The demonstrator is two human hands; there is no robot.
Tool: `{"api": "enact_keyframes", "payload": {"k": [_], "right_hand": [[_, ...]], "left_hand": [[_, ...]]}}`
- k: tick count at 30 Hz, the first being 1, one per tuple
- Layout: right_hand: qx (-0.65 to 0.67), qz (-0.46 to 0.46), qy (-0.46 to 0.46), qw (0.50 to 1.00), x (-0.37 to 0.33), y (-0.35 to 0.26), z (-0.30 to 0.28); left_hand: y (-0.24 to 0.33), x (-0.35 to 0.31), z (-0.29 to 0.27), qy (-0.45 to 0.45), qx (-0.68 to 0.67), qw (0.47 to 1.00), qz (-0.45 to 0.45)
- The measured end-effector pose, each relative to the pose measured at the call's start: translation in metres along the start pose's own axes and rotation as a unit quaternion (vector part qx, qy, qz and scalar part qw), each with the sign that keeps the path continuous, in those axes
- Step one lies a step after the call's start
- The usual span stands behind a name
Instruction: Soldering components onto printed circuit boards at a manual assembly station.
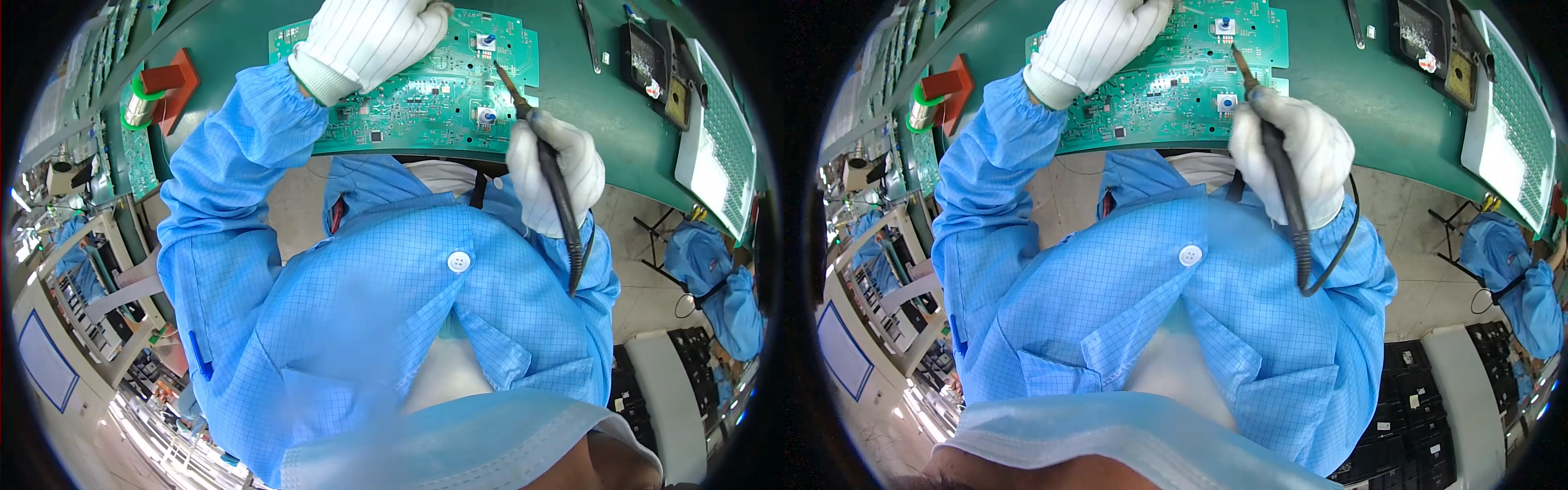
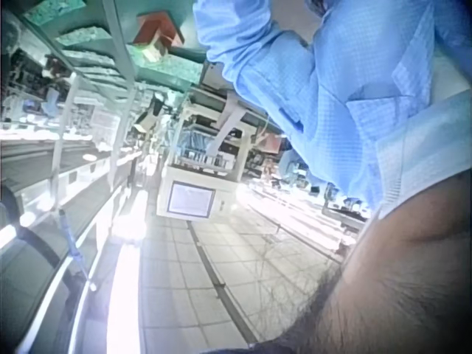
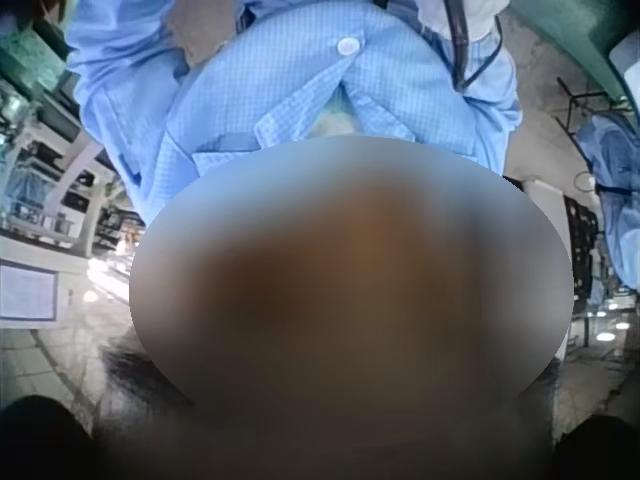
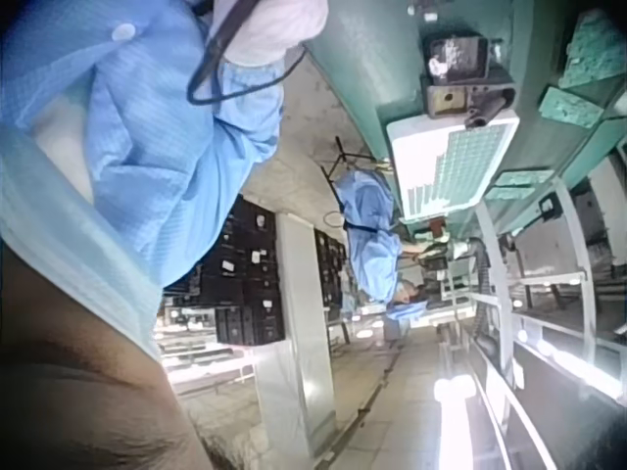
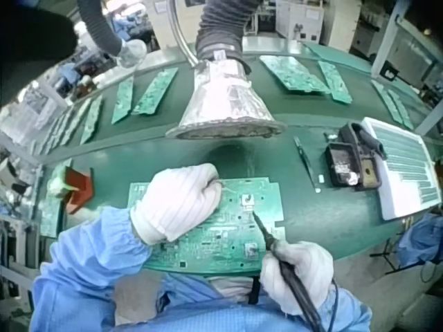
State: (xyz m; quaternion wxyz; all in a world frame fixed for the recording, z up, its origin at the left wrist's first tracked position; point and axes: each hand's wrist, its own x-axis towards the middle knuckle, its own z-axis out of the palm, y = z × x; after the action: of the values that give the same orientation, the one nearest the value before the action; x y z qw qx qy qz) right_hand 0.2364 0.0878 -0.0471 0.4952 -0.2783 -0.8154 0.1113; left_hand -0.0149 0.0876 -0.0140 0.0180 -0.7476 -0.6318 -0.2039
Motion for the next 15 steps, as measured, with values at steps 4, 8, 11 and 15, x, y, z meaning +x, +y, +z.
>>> {"api": "enact_keyframes", "payload": {"k": [4, 8, 11, 15], "right_hand": [[0.019, -0.044, -0.045, 0.998, 0.009, -0.008, 0.013], [-0.019, -0.081, -0.082, 0.993, 0.011, -0.005, 0.023], [-0.052, -0.108, -0.078, 0.990, 0.013, -0.003, 0.031], [-0.049, -0.093, -0.109, 0.988, 0.015, -0.005, 0.031]], "left_hand": [[0.000, -0.011, 0.006, -0.002, 0.015, 1.000, -0.023], [-0.002, -0.013, 0.015, 0.003, 0.000, 1.000, -0.016], [-0.004, -0.015, 0.017, -0.002, 0.001, 1.000, -0.023], [-0.004, -0.017, 0.019, 0.011, 0.010, 1.000, -0.012]]}}
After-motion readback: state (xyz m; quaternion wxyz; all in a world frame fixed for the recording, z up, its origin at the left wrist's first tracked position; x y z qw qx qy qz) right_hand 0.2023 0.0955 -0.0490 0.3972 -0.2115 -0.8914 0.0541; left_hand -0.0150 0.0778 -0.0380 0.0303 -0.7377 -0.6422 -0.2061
